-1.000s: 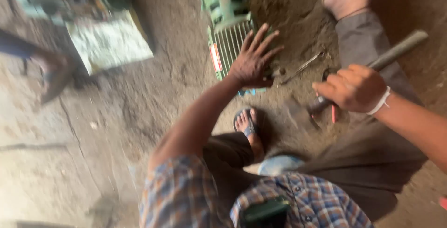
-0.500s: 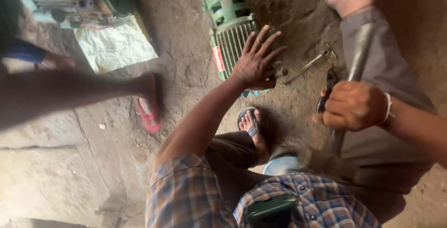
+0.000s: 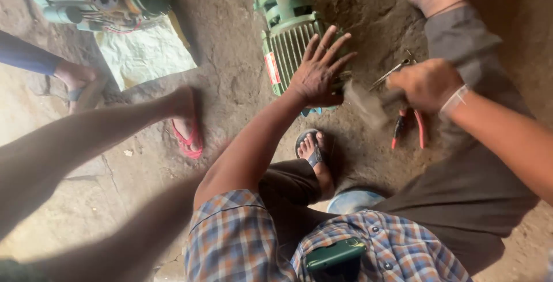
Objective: The person uses a hammer and wrench to remove a blue plastic fan from a green motor, then uses a wrench to loosen and remove bolts from the motor housing. The person continues to manipulate the motor and tools on the floor.
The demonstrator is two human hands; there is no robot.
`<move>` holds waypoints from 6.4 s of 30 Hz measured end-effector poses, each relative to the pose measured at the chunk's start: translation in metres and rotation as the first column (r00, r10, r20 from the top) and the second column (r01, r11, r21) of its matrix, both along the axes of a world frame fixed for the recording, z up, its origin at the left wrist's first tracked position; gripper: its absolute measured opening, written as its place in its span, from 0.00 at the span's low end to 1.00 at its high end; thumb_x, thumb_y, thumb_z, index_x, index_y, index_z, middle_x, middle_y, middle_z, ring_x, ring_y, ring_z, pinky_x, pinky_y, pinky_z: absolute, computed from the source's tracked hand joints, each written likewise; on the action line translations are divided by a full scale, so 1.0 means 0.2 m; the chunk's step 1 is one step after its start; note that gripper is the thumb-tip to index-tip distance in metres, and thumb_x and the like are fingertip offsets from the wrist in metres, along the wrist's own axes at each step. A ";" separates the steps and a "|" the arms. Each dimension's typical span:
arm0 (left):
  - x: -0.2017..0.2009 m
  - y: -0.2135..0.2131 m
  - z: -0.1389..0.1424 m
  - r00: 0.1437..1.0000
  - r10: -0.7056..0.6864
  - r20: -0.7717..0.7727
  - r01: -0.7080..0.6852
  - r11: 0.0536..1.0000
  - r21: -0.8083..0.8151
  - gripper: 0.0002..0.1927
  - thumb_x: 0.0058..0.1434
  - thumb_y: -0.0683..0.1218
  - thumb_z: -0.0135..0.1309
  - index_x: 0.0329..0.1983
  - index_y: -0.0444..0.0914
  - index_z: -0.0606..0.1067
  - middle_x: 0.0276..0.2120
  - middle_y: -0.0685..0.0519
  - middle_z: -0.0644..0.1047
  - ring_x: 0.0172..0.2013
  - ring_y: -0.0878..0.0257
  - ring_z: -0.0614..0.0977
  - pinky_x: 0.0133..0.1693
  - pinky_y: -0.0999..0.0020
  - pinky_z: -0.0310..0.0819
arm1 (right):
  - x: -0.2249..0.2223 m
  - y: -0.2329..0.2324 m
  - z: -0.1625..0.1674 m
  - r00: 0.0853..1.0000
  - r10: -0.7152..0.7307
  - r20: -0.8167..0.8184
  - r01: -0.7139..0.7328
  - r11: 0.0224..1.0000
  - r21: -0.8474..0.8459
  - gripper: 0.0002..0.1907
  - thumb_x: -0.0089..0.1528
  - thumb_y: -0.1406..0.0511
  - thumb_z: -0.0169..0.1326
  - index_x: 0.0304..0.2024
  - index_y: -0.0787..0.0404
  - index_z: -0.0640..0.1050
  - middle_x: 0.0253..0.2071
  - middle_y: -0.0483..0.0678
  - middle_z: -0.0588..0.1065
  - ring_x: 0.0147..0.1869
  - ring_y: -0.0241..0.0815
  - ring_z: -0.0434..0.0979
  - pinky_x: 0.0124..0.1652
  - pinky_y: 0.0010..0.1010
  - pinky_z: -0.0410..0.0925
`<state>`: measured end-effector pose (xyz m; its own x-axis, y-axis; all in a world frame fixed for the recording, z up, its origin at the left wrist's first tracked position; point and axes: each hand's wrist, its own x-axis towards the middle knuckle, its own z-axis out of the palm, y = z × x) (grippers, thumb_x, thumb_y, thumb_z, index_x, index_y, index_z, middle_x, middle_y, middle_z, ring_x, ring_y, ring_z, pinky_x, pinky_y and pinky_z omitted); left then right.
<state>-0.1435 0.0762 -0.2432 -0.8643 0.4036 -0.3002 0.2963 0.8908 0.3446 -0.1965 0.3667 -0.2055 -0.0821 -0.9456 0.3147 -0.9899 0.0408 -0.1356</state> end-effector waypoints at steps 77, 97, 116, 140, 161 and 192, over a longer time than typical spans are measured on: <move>0.20 0.03 0.09 0.957 0.159 0.243 -0.141 0.986 -0.091 0.16 0.67 0.63 0.53 0.54 0.57 0.79 0.64 0.56 0.69 0.71 0.53 0.58 0.70 0.35 0.25 | 0.43 -0.13 -0.02 0.403 -0.327 0.855 0.607 0.794 0.018 0.13 0.67 0.60 0.57 0.41 0.66 0.78 0.31 0.55 0.78 0.32 0.51 0.82 0.33 0.40 0.74; 0.20 0.03 0.09 0.965 0.187 0.185 -0.178 0.982 -0.064 0.17 0.66 0.63 0.52 0.51 0.54 0.81 0.64 0.56 0.71 0.68 0.56 0.63 0.71 0.36 0.29 | 0.39 -0.21 0.06 0.258 -0.518 0.816 0.696 0.685 0.215 0.17 0.65 0.58 0.57 0.43 0.67 0.78 0.32 0.61 0.78 0.38 0.59 0.81 0.38 0.46 0.72; 0.21 0.04 0.10 0.958 0.217 0.186 -0.199 0.974 -0.108 0.18 0.64 0.65 0.54 0.52 0.58 0.79 0.62 0.58 0.70 0.69 0.56 0.61 0.71 0.36 0.25 | 0.49 -0.20 -0.02 0.251 -0.620 0.744 0.734 0.622 0.271 0.16 0.65 0.58 0.58 0.36 0.66 0.78 0.31 0.59 0.77 0.36 0.58 0.81 0.38 0.47 0.73; 0.20 0.01 0.04 0.959 0.217 0.183 -0.210 0.976 -0.054 0.17 0.65 0.62 0.52 0.54 0.58 0.79 0.58 0.56 0.72 0.64 0.55 0.65 0.71 0.35 0.26 | 0.10 -0.02 0.12 0.971 -0.225 -0.081 0.229 0.972 0.044 0.03 0.61 0.64 0.53 0.32 0.49 0.77 0.22 0.42 0.71 0.25 0.40 0.74 0.25 0.33 0.65; 0.23 0.19 -0.04 0.975 0.053 -0.217 -0.069 0.995 -0.070 0.16 0.63 0.47 0.52 0.53 0.53 0.80 0.54 0.52 0.75 0.62 0.52 0.68 0.69 0.43 0.50 | 0.24 0.16 0.25 0.786 -0.527 0.323 0.609 0.749 -0.260 0.04 0.67 0.70 0.57 0.43 0.64 0.76 0.33 0.57 0.76 0.33 0.55 0.76 0.33 0.39 0.69; 0.36 0.21 0.24 0.762 0.572 0.303 -0.641 0.605 0.472 0.19 0.65 0.43 0.56 0.59 0.43 0.71 0.51 0.50 0.81 0.50 0.58 0.84 0.48 0.63 0.81 | 0.10 0.27 -0.39 -0.662 0.456 0.595 0.707 0.644 0.293 0.15 0.71 0.59 0.53 0.31 0.48 0.64 0.23 0.33 0.58 0.23 0.26 0.54 0.30 0.22 0.55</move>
<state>-0.0725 0.1179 -0.1952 -0.9439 -0.0838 -0.3196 -0.3153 0.5170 0.7958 -0.1768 0.4209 -0.2841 -0.6925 -0.4530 -0.5615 0.7180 -0.5085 -0.4752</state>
